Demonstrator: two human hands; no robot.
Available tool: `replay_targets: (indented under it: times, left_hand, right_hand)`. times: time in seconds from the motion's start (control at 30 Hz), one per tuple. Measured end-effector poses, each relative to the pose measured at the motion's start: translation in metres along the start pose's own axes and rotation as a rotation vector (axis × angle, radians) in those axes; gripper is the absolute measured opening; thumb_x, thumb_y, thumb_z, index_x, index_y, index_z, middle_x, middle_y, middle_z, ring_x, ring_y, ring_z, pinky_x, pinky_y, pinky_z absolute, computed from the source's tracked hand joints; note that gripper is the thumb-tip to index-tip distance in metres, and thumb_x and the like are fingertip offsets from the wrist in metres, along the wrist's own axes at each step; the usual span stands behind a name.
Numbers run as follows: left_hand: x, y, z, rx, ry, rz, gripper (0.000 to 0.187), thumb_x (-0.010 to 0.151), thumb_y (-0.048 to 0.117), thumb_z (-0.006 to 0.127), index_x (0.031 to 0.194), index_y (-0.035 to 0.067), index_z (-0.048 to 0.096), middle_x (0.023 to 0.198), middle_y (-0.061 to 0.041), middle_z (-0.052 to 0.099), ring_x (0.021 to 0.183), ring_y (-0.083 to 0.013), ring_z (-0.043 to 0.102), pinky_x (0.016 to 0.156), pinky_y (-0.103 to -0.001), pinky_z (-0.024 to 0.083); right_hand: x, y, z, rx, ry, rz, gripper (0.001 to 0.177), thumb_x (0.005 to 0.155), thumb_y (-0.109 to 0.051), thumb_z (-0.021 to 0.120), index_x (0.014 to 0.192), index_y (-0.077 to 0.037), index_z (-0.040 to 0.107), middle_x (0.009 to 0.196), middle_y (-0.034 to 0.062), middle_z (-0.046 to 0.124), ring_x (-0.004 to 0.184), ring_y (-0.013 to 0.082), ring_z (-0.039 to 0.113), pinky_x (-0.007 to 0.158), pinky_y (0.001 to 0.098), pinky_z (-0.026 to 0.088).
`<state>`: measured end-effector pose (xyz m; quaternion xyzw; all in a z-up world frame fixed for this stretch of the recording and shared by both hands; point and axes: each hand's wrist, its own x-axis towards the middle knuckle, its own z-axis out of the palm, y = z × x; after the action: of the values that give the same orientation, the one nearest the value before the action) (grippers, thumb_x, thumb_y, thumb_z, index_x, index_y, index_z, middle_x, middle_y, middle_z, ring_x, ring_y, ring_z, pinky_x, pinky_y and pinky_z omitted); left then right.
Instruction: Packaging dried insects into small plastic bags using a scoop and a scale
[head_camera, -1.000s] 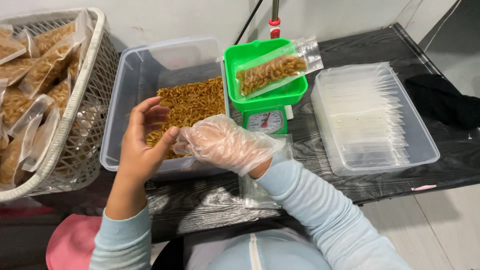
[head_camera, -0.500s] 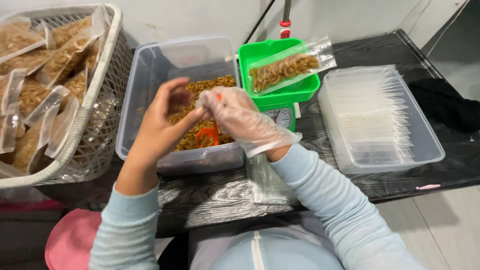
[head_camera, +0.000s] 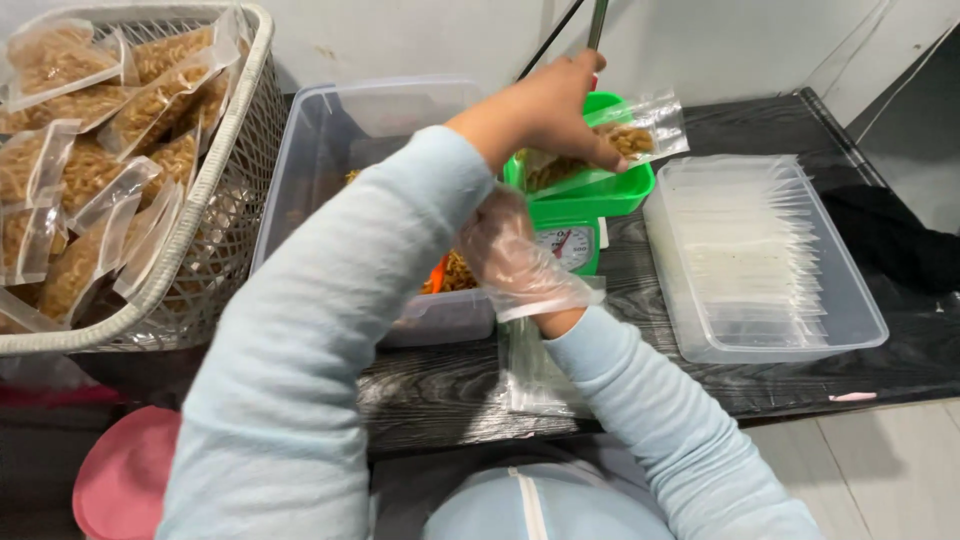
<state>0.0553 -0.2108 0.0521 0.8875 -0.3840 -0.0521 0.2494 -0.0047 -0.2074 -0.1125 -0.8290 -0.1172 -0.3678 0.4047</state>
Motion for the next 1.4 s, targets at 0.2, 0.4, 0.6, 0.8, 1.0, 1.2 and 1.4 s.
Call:
replay_targets:
  times: [0.2,0.4,0.6,0.8,1.0,1.2,1.4]
  left_hand:
    - [0.027,0.012,0.023,0.16,-0.194,-0.077,0.129,0.049,0.054,0.103,0.148,0.006,0.034,0.146,-0.016,0.054,0.13,-0.0335,0.056,0.105,-0.042,0.045]
    - [0.035,0.005,0.042,0.227,-0.218,-0.079,0.106,0.055,0.054,0.097,0.135,0.008,0.043,0.131,-0.017,0.059,0.116,-0.0351,0.061,0.093,-0.044,0.052]
    - [0.033,-0.008,0.019,0.07,0.029,-0.004,0.082,0.066,0.049,0.089,0.129,0.015,0.049,0.122,-0.015,0.064,0.109,-0.0321,0.064,0.088,-0.044,0.05]
    - [-0.02,-0.03,-0.034,-0.445,0.454,0.176,0.053,0.073,0.048,0.089,0.108,0.02,0.06,0.095,0.001,0.079,0.079,-0.0085,0.073,0.068,-0.026,0.058]
    - [-0.118,-0.081,-0.065,-0.822,0.851,0.233,0.027,0.089,0.034,0.076,0.1,0.017,0.058,0.09,0.005,0.057,0.083,-0.0077,0.051,0.077,-0.028,0.046]
    - [-0.172,-0.136,-0.068,-1.325,1.15,0.23,0.029,0.083,0.023,0.077,0.104,0.013,0.059,0.085,-0.005,0.061,0.081,-0.0204,0.064,0.078,-0.036,0.052]
    - [-0.208,-0.12,-0.056,-0.779,0.903,-0.179,0.066,0.081,0.052,0.068,0.136,0.021,0.047,0.133,-0.013,0.057,0.117,-0.0304,0.061,0.096,-0.046,0.053]
  right_hand:
    - [-0.001,-0.007,0.001,-0.007,-0.008,-0.003,0.023,0.087,-0.022,0.056,0.078,-0.006,0.071,0.075,0.0154,0.073,0.063,0.0247,0.064,0.056,0.0442,0.046]
    - [0.004,-0.023,0.002,0.017,-0.044,0.002,0.019,0.085,-0.019,0.059,0.077,-0.005,0.069,0.075,0.0158,0.073,0.063,0.0223,0.063,0.055,0.0442,0.045]
    - [-0.001,-0.03,-0.009,0.041,-0.115,0.002,0.016,0.084,-0.016,0.061,0.076,-0.005,0.068,0.074,0.0161,0.073,0.063,0.0199,0.062,0.055,0.0441,0.045]
    - [-0.003,-0.044,-0.016,0.64,-0.063,0.216,0.04,0.093,-0.023,0.037,0.087,-0.007,0.074,0.07,0.0062,0.072,0.068,0.0159,0.069,0.06,0.031,0.053]
    - [0.03,-0.093,-0.068,0.509,-0.374,0.554,0.028,0.1,-0.034,0.053,0.111,-0.016,0.07,0.072,0.0029,0.073,0.041,0.0091,0.053,0.032,0.0238,0.049]
    - [0.076,-0.123,-0.1,0.503,-0.321,0.486,0.021,0.095,-0.034,0.066,0.096,-0.013,0.068,0.07,0.0014,0.071,0.041,0.0097,0.051,0.032,0.0255,0.046]
    - [0.124,-0.116,-0.128,0.581,-0.233,0.419,0.021,0.101,-0.031,0.064,0.093,-0.012,0.057,0.074,0.0075,0.071,0.045,0.009,0.057,0.032,0.0234,0.046]
